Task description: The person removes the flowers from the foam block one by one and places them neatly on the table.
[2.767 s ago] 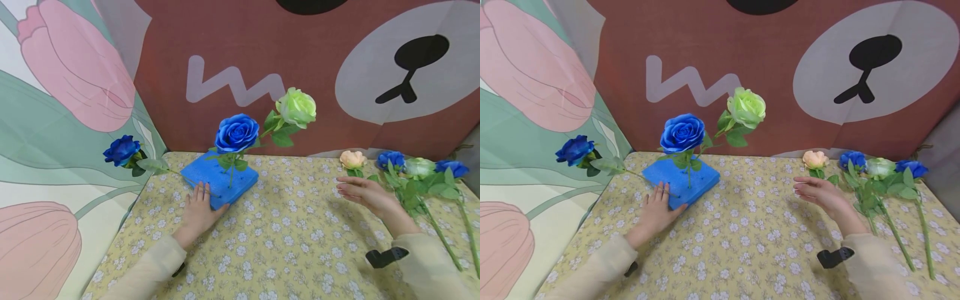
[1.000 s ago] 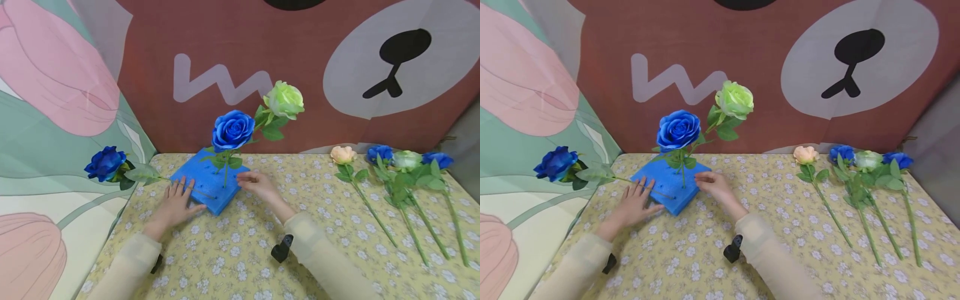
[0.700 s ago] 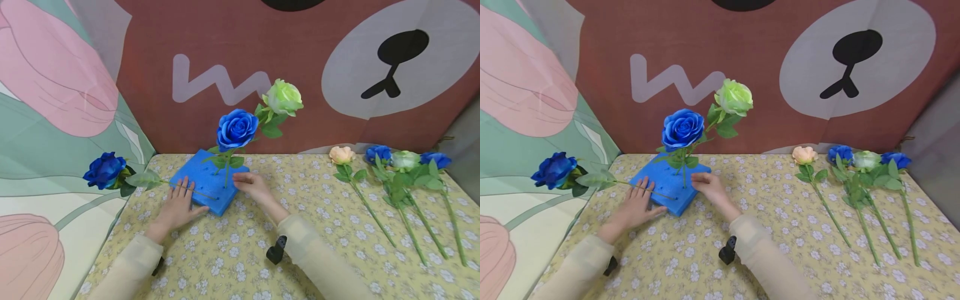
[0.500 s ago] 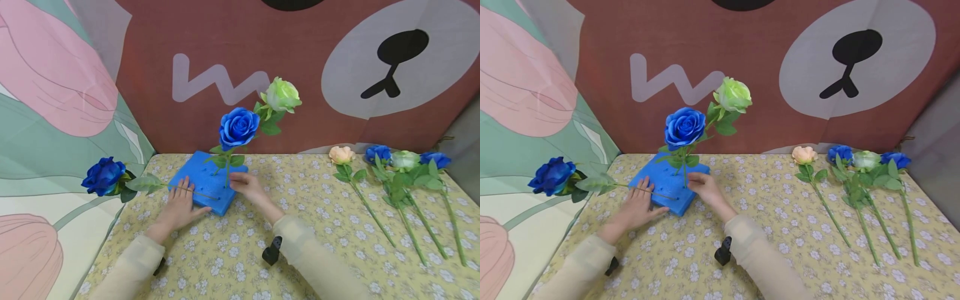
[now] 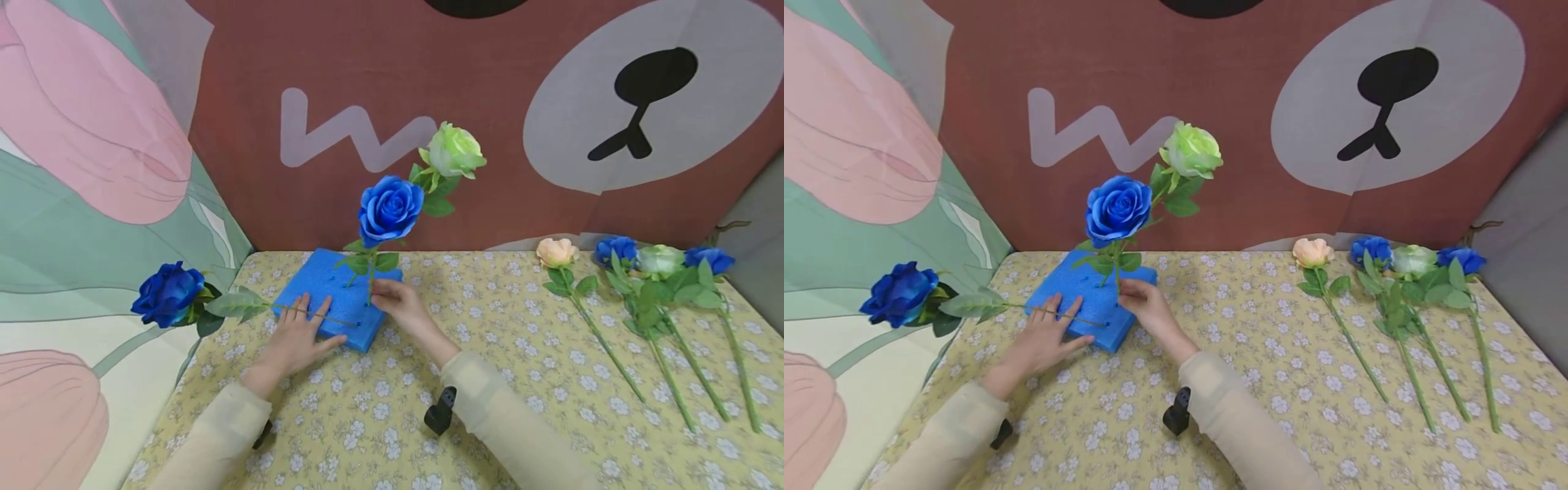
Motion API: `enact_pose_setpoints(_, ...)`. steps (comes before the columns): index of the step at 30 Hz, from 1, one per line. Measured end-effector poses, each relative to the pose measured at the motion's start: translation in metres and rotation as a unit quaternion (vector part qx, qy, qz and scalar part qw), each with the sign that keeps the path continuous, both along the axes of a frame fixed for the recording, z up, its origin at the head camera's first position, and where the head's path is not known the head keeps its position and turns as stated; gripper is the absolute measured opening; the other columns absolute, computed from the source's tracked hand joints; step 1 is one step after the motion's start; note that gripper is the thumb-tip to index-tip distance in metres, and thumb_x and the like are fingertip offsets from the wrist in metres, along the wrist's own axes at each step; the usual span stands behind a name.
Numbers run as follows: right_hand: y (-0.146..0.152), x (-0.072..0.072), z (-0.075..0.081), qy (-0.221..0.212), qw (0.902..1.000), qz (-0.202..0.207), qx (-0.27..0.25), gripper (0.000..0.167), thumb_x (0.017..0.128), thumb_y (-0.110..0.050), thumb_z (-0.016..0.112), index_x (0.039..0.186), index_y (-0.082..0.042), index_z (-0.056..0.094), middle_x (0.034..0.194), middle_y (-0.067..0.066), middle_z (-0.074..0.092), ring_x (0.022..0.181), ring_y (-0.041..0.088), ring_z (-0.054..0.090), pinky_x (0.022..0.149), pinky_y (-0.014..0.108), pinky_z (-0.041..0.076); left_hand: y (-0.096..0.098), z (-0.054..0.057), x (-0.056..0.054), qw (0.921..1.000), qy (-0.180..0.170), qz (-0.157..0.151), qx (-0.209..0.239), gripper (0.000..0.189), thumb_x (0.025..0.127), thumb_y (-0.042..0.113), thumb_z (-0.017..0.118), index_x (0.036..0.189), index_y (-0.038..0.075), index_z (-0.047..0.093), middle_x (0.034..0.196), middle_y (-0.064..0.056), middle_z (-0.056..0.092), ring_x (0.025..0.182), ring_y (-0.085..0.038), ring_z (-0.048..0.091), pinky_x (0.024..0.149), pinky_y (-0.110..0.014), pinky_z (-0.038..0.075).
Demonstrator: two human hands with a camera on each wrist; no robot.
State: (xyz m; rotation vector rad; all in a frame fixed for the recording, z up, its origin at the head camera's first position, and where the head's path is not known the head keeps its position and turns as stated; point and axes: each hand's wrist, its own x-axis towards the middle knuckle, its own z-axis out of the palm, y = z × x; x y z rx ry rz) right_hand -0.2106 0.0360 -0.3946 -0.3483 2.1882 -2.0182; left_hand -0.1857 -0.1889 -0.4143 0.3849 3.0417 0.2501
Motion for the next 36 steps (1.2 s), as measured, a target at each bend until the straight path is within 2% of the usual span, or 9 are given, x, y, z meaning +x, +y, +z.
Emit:
enact_pose_setpoints(5,-0.001,0.000,0.002,-0.034,0.9993,-0.008,-0.016,0.036,0.094,-0.004,0.056,0.128,0.007,0.055,0.126,0.027,0.059,0.112,0.029,0.061,0.099,0.039,0.050,0.002,0.001,0.000,1.0000,-0.006,-0.001,0.000,0.088,0.088,0.066,0.050,0.153,0.014,0.021,0.155,-0.034,0.011,0.143,-0.051,0.014,0.115,-0.065,0.017)
enact_pose_setpoints(10,-0.002,-0.001,0.002,-0.036,0.9989,-0.012,-0.026,0.033,0.094,-0.002,0.056,0.124,0.010,0.056,0.126,0.029,0.058,0.102,0.016,0.062,0.095,0.035,0.052,0.005,0.001,-0.001,0.9998,-0.019,0.009,0.006,0.090,0.089,0.066,0.048,0.154,0.013,0.018,0.155,-0.034,0.007,0.145,-0.050,0.007,0.115,-0.066,0.011)
enact_pose_setpoints(12,-0.003,-0.002,0.003,-0.038,0.9988,-0.014,-0.027,0.032,0.093,-0.002,0.057,0.122,0.011,0.057,0.126,0.029,0.059,0.101,0.018,0.063,0.095,0.036,0.053,0.006,0.001,-0.001,0.9995,-0.025,0.015,0.009,0.090,0.089,0.066,0.048,0.154,0.012,0.017,0.156,-0.033,0.005,0.145,-0.049,0.005,0.116,-0.066,0.009)
enact_pose_setpoints(17,-0.003,-0.001,0.003,-0.060,0.9975,-0.026,-0.028,0.033,0.093,-0.006,0.058,0.122,0.009,0.056,0.124,0.026,0.060,0.108,0.035,0.060,0.097,0.038,0.052,0.009,-0.001,-0.002,0.9986,-0.043,0.027,0.014,0.095,0.088,0.070,0.044,0.154,0.011,0.012,0.156,-0.032,-0.003,0.145,-0.048,-0.004,0.116,-0.065,0.003)
enact_pose_setpoints(21,-0.003,-0.001,0.002,-0.060,0.9975,-0.028,-0.025,0.034,0.094,-0.009,0.058,0.123,0.008,0.056,0.123,0.025,0.060,0.110,0.039,0.059,0.097,0.039,0.052,0.012,-0.002,-0.003,0.9976,-0.058,0.035,0.014,0.100,0.086,0.076,0.040,0.155,0.010,0.010,0.156,-0.032,-0.007,0.145,-0.048,-0.008,0.116,-0.066,0.000)
enact_pose_setpoints(29,-0.006,-0.004,0.004,-0.044,0.9981,-0.041,-0.014,0.028,0.094,-0.012,0.061,0.115,0.007,0.061,0.116,0.022,0.064,0.105,0.036,0.062,0.091,0.036,0.055,0.015,0.005,-0.005,0.9966,-0.072,0.039,-0.003,0.100,0.085,0.074,0.044,0.155,0.010,0.009,0.155,-0.033,-0.008,0.145,-0.049,-0.008,0.115,-0.067,0.001)
enact_pose_setpoints(36,-0.007,-0.006,0.002,-0.033,0.9978,-0.047,-0.033,0.021,0.093,-0.007,0.060,0.108,0.008,0.062,0.108,0.018,0.065,0.092,0.016,0.063,0.087,0.034,0.057,0.015,0.008,-0.004,0.9962,-0.076,0.039,-0.016,0.100,0.085,0.073,0.044,0.154,0.009,0.010,0.155,-0.034,-0.005,0.144,-0.050,-0.004,0.115,-0.068,0.004)
